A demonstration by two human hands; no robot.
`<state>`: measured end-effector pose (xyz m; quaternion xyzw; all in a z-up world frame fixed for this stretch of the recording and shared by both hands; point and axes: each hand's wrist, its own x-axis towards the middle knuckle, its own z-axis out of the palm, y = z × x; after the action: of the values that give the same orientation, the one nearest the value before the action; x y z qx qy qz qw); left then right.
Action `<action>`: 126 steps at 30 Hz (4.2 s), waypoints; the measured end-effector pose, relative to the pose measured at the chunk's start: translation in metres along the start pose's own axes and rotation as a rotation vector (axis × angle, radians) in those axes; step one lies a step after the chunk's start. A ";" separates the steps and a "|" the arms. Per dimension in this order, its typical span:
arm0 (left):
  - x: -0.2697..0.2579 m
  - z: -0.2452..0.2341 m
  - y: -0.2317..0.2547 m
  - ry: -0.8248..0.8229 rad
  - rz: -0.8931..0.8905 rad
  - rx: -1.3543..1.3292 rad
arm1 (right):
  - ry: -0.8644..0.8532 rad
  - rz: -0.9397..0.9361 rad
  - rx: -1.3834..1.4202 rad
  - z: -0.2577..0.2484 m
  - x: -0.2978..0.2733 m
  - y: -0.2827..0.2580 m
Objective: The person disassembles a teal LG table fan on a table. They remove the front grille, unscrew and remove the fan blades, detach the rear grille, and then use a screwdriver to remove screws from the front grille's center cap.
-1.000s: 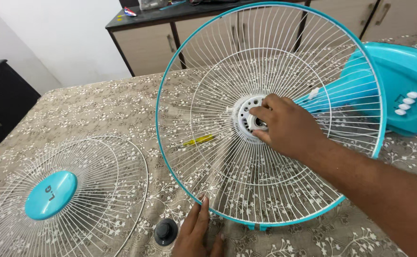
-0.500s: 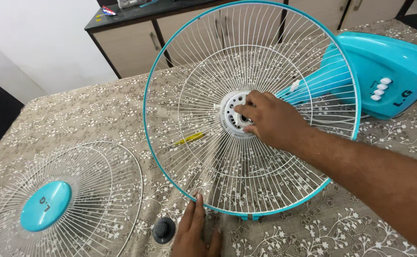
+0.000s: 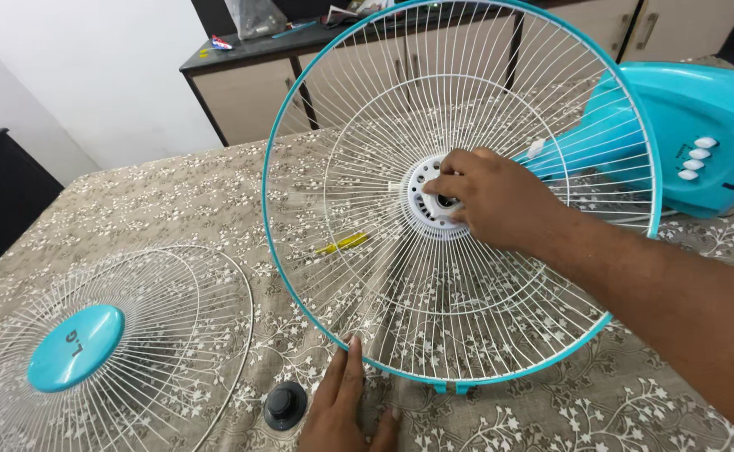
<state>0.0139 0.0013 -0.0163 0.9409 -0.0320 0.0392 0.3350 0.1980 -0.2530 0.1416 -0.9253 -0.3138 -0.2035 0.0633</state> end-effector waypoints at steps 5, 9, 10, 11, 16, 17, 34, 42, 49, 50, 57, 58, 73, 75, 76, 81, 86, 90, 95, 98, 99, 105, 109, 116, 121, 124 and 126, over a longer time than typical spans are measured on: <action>-0.006 -0.002 0.004 0.014 0.012 0.006 | 0.063 -0.092 -0.059 0.006 -0.004 0.001; -0.010 -0.006 0.011 0.065 0.044 -0.012 | 0.046 -0.010 -0.071 0.003 -0.004 -0.006; -0.010 -0.007 0.013 0.092 0.075 -0.015 | 0.054 0.039 -0.096 0.003 -0.004 -0.010; -0.012 -0.007 0.015 0.081 0.050 -0.017 | 0.054 0.089 -0.118 0.004 -0.006 -0.014; -0.015 -0.011 0.024 0.097 0.013 -0.028 | 0.038 0.235 -0.072 0.007 -0.009 -0.023; -0.015 -0.012 0.025 0.084 -0.004 -0.022 | 0.039 0.232 -0.062 0.007 -0.008 -0.022; -0.004 -0.001 -0.001 0.087 0.088 -0.008 | 0.074 0.077 -0.066 0.006 -0.003 -0.023; -0.003 0.003 -0.007 0.095 0.082 -0.038 | -0.010 0.090 -0.105 -0.001 0.002 -0.028; -0.002 -0.002 -0.001 0.021 0.032 -0.023 | -0.036 -0.180 -0.081 0.003 0.004 -0.013; -0.002 -0.003 0.001 0.021 0.024 -0.022 | -0.010 -0.250 -0.069 0.003 0.005 -0.011; -0.004 -0.008 0.009 0.013 0.000 -0.004 | 0.034 0.074 -0.096 -0.004 -0.005 -0.030; -0.005 -0.009 0.011 0.020 0.005 0.002 | -0.039 0.192 -0.106 -0.005 -0.007 -0.035; -0.013 -0.018 0.027 0.052 -0.005 -0.013 | 0.027 -0.267 -0.200 0.009 -0.003 0.004; -0.014 -0.018 0.027 0.064 0.005 -0.010 | 0.004 -0.121 -0.178 0.006 -0.005 -0.005; -0.014 -0.018 0.027 0.069 0.009 -0.009 | -0.047 0.010 -0.179 0.007 -0.005 -0.013; -0.015 -0.018 0.028 0.039 -0.028 -0.024 | -0.014 0.145 -0.111 0.000 -0.010 -0.029; -0.015 -0.019 0.029 0.062 -0.014 -0.027 | -0.078 -0.002 -0.140 -0.008 0.002 -0.026; -0.016 -0.019 0.029 0.065 -0.015 -0.034 | -0.185 -0.350 -0.372 -0.012 0.008 -0.020; -0.016 -0.019 0.031 0.067 -0.015 -0.015 | -0.033 -0.419 -0.205 -0.007 -0.008 -0.022; -0.017 -0.019 0.029 0.074 -0.020 -0.018 | 0.212 -0.099 -0.180 -0.004 -0.012 -0.028; -0.017 -0.018 0.029 0.083 -0.008 -0.022 | 0.102 0.010 -0.187 -0.003 -0.011 -0.030; -0.018 -0.016 0.027 0.126 0.053 -0.016 | -0.129 0.222 -0.178 -0.007 -0.005 -0.039; -0.018 -0.016 0.028 0.094 0.004 -0.012 | -0.131 0.009 -0.213 -0.012 -0.001 -0.030; -0.019 -0.018 0.029 0.101 -0.004 -0.048 | -0.134 -0.445 -0.383 -0.010 -0.004 -0.021; -0.020 -0.019 0.031 0.113 0.005 -0.059 | -0.054 -0.331 -0.412 -0.010 -0.009 -0.023; -0.018 -0.023 0.034 0.097 0.008 -0.064 | -0.094 -0.223 -0.290 -0.007 -0.017 -0.027; -0.020 -0.026 0.036 0.071 0.018 -0.050 | -0.100 -0.204 -0.221 -0.001 -0.023 -0.031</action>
<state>-0.0102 -0.0095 0.0246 0.9299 -0.0295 0.0747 0.3588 0.1627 -0.2416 0.1332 -0.8989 -0.3847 -0.1959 -0.0755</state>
